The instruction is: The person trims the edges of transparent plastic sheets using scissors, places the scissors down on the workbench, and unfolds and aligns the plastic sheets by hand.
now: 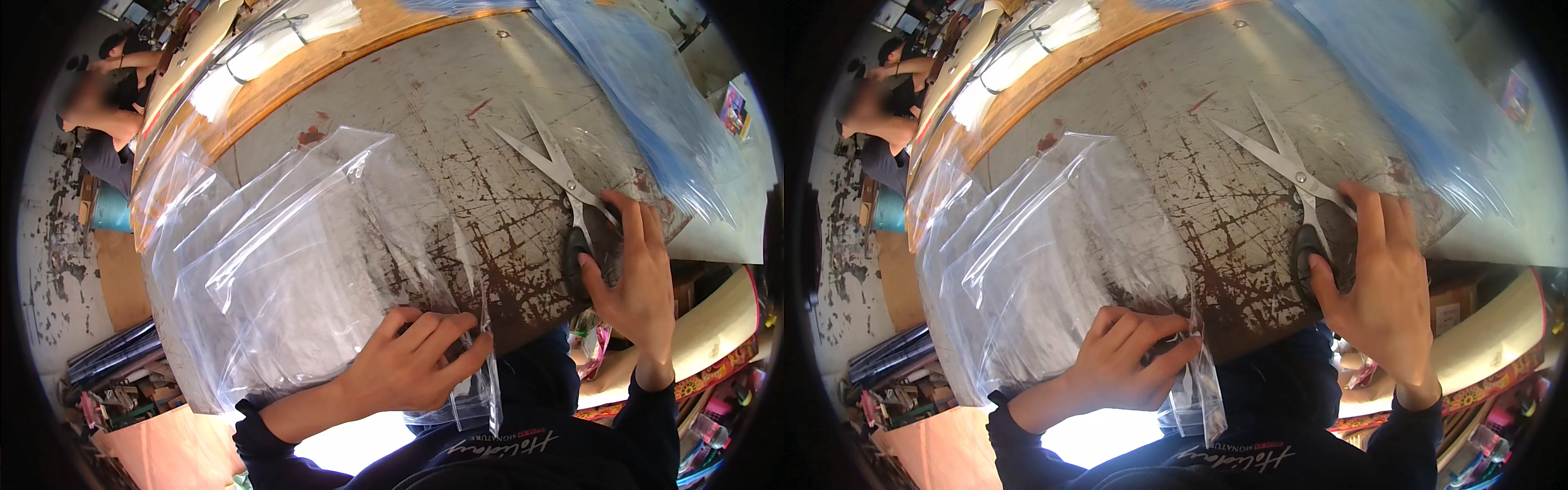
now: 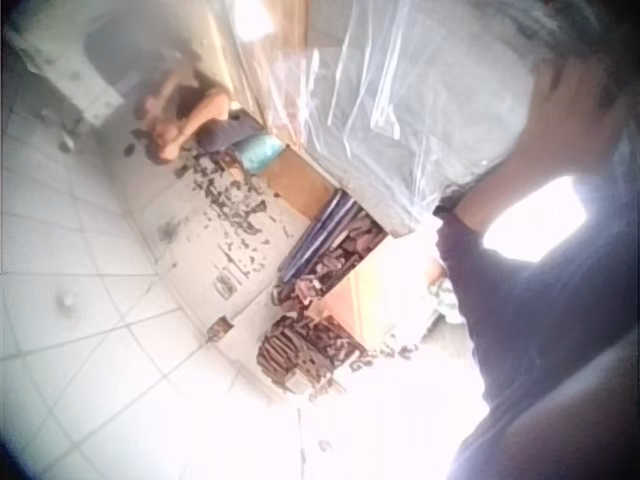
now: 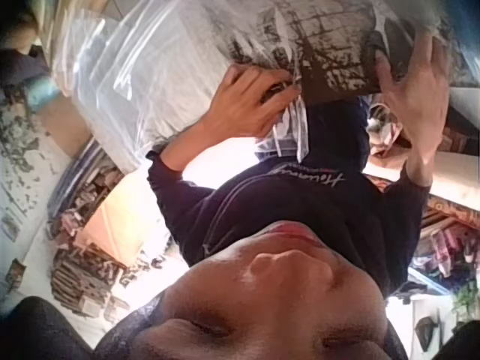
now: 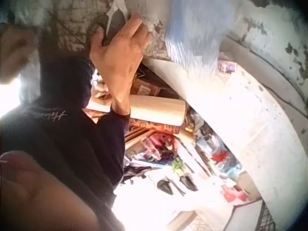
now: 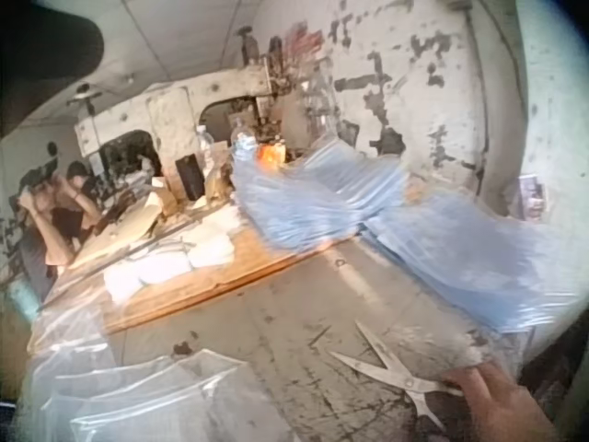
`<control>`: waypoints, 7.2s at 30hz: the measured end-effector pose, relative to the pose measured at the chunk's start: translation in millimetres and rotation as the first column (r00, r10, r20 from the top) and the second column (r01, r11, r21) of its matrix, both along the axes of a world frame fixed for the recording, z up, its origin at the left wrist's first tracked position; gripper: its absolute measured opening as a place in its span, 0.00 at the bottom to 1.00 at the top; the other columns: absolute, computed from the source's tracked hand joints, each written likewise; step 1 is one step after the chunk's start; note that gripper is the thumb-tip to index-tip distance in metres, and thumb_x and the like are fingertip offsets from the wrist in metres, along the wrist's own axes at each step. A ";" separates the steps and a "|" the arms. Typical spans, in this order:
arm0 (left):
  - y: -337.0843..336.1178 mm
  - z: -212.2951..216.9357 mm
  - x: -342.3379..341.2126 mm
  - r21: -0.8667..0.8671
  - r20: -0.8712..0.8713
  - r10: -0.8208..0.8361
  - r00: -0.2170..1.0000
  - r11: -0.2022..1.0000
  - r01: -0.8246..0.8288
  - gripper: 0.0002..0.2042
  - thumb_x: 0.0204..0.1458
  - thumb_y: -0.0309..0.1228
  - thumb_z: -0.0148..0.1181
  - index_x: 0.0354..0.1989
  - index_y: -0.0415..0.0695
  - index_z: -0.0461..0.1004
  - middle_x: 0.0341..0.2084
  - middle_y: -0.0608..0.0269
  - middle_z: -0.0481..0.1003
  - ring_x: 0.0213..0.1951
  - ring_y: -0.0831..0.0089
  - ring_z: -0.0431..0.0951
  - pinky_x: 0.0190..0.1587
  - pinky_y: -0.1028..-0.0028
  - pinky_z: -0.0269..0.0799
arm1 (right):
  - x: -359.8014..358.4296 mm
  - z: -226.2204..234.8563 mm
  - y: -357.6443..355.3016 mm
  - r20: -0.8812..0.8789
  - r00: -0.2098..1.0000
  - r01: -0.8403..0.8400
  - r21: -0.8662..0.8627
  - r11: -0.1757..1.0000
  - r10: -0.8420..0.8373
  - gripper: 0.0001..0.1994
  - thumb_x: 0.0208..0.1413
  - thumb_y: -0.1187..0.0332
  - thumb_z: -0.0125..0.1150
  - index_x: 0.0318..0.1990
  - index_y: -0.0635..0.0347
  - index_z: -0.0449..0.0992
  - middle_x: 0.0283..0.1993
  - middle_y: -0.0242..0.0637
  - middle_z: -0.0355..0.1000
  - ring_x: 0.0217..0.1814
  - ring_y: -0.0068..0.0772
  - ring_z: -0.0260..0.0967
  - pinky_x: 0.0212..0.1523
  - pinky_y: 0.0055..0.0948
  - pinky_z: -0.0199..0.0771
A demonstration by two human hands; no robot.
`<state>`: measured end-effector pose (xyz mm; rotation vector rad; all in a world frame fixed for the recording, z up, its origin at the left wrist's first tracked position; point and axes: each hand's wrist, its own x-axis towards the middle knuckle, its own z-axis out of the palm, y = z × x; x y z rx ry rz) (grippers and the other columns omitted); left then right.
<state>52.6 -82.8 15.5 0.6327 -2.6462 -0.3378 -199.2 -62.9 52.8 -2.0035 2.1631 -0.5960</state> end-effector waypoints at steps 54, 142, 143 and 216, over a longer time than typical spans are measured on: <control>5.8 -4.1 5.5 -0.344 -0.157 -0.093 0.983 0.938 0.034 0.06 0.40 0.28 0.61 0.28 0.56 0.76 0.32 0.81 0.76 0.34 0.81 0.78 0.25 0.84 0.54 | 120.1 3.1 -299.9 -0.595 0.802 -0.503 -0.720 0.478 -0.052 0.08 0.38 0.75 0.56 0.28 0.70 0.71 0.27 0.45 0.67 0.33 0.39 0.67 0.34 0.31 0.71; 36.4 8.1 60.0 0.050 0.244 0.343 0.907 0.930 -0.365 0.42 0.33 0.48 0.64 0.60 0.42 0.60 0.59 0.54 0.60 0.64 0.59 0.54 0.62 0.40 0.27 | 61.3 -12.8 -40.9 0.102 0.850 -0.507 -0.105 0.856 0.516 0.24 0.50 0.65 0.60 0.50 0.73 0.62 0.50 0.53 0.60 0.47 0.54 0.64 0.47 0.41 0.65; 35.7 7.9 59.4 0.050 0.245 0.337 0.909 0.932 -0.359 0.42 0.33 0.48 0.64 0.60 0.42 0.60 0.59 0.54 0.60 0.64 0.59 0.54 0.62 0.40 0.27 | 66.6 -16.0 -42.9 0.093 0.844 -0.520 -0.105 0.848 0.529 0.26 0.50 0.65 0.60 0.50 0.76 0.60 0.50 0.55 0.60 0.49 0.55 0.62 0.49 0.41 0.64; 61.6 14.5 -38.3 0.277 0.144 0.587 0.796 0.749 -0.602 0.19 0.41 0.37 0.65 0.45 0.55 0.73 0.36 0.63 0.64 0.36 0.69 0.67 0.41 0.66 0.65 | 10.5 -53.9 0.4 0.165 0.982 0.154 -0.438 0.886 -0.090 0.12 0.45 0.78 0.55 0.41 0.62 0.72 0.44 0.44 0.63 0.46 0.46 0.61 0.45 0.38 0.62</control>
